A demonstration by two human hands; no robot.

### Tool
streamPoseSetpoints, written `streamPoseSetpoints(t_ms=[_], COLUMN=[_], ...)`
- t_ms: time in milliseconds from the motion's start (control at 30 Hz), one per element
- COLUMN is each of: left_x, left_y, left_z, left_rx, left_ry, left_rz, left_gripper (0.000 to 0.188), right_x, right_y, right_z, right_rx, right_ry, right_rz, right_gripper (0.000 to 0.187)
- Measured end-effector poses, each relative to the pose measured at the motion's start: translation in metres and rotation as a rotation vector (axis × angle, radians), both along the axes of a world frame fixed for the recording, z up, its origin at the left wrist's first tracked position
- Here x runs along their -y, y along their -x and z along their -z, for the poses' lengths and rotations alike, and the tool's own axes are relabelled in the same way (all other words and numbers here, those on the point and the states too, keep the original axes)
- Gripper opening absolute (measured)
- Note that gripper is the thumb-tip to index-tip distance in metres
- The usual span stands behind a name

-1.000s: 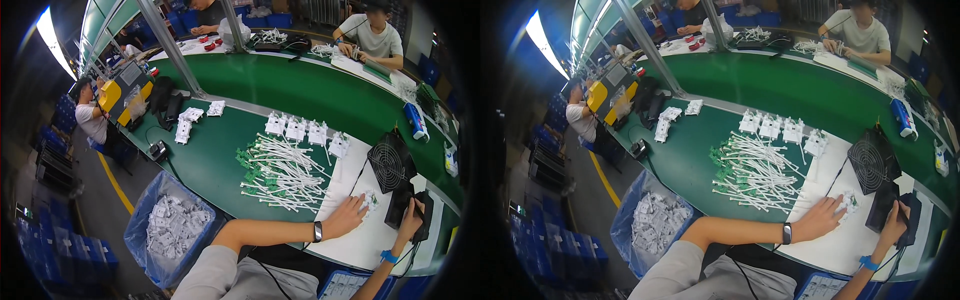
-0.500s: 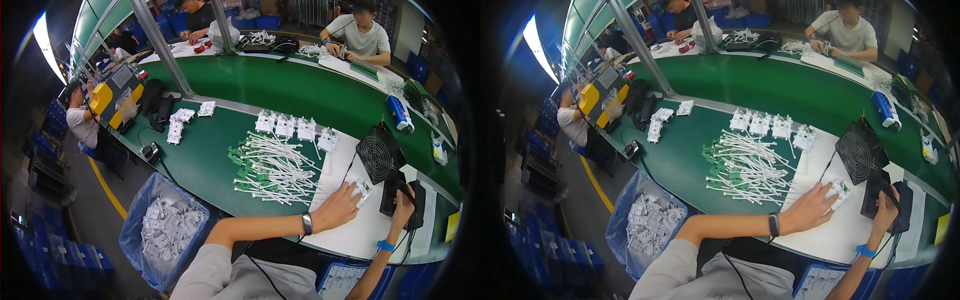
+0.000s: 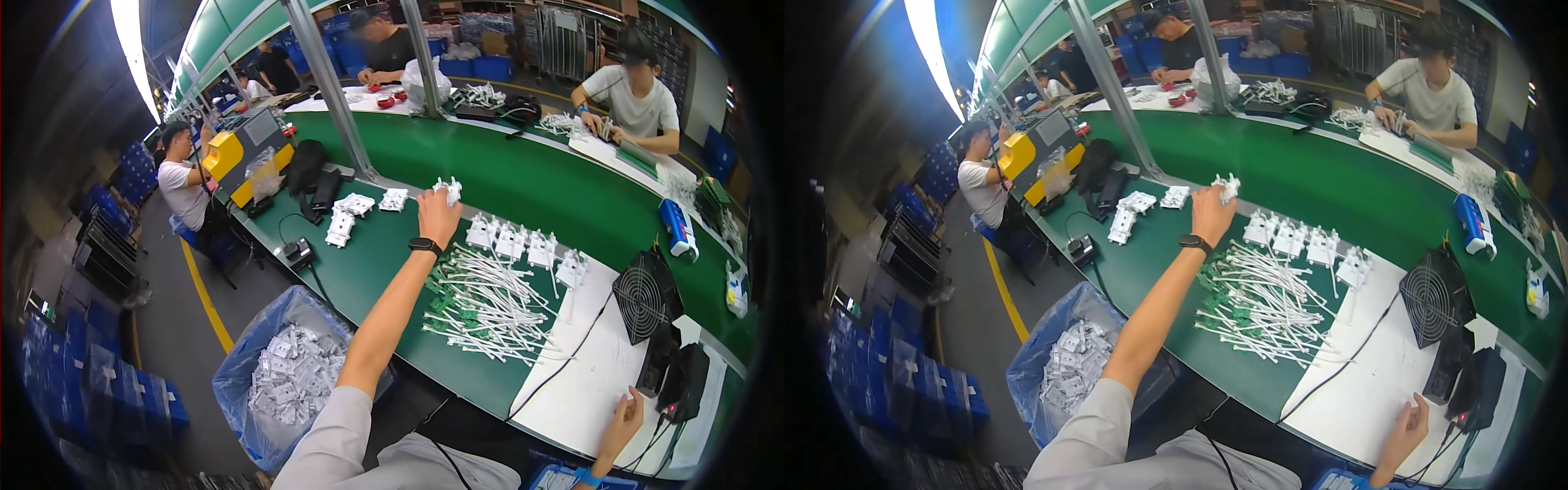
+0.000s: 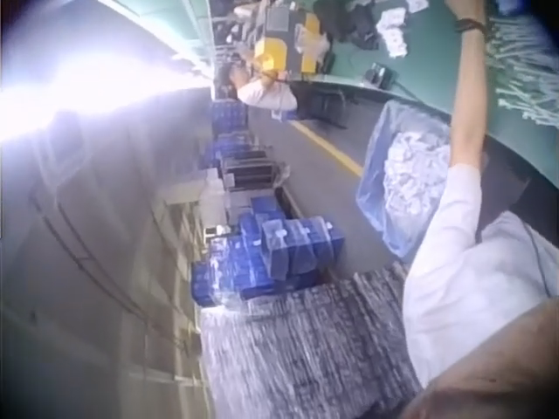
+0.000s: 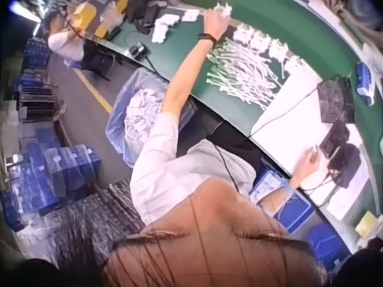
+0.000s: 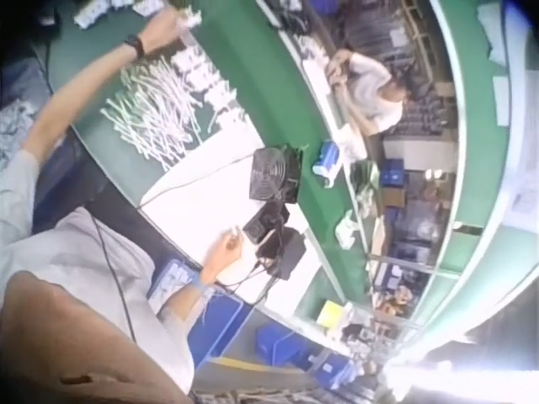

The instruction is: Soldering components onto small circuit boards on an assembly line.

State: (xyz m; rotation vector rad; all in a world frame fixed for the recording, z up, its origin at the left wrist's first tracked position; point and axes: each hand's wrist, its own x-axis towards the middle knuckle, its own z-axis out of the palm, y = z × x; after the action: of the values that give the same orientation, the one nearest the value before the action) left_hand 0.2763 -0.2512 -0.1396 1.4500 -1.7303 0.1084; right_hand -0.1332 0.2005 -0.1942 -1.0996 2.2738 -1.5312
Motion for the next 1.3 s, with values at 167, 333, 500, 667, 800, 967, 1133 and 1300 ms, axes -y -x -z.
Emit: streamPoseSetpoints(t_ms=[167, 333, 500, 667, 800, 967, 1133, 1300], left_x=[0.007, 0.053, 0.077, 0.074, 0.070, 0.060, 0.055, 0.041], left_y=[0.000, -0.034, -0.113, -0.083, -0.097, -0.081, -0.104, -0.094], left_z=[0.007, -0.001, 0.049, 0.058, 0.049, 0.045, 0.052, 0.031], left_rx=[0.034, 0.171, 0.526, 0.529, 0.451, 0.481, 0.486, 0.378], left_ry=[-0.327, -0.083, -0.140, -0.142, -0.154, -0.230, -0.355, -0.371], left_rz=[0.024, -0.234, -0.433, -0.369, -0.226, -0.234, -0.173, -0.027], left_gripper=[0.042, 0.050, 0.063, 0.036, 0.035, 0.044, 0.054, 0.064], right_x=[-0.003, 0.000, 0.012, 0.006, 0.039, 0.107, 0.167, 0.179], right_y=[0.009, -0.004, -0.041, -0.055, -0.121, -0.217, -0.262, -0.253], right_z=[0.011, 0.002, -0.030, -0.029, -0.051, -0.088, -0.063, -0.045], right_rx=[-0.038, -0.038, -0.225, -0.201, 0.152, -0.101, -0.608, -0.659], right_ry=[0.039, 0.014, -0.020, 0.014, 0.193, 0.155, 0.078, 0.096], right_rz=[0.100, 0.114, 0.028, 0.028, -0.295, -0.844, -0.743, -0.766], right_gripper=[0.018, 0.017, 0.021, 0.022, 0.013, 0.036, 0.050, 0.028])
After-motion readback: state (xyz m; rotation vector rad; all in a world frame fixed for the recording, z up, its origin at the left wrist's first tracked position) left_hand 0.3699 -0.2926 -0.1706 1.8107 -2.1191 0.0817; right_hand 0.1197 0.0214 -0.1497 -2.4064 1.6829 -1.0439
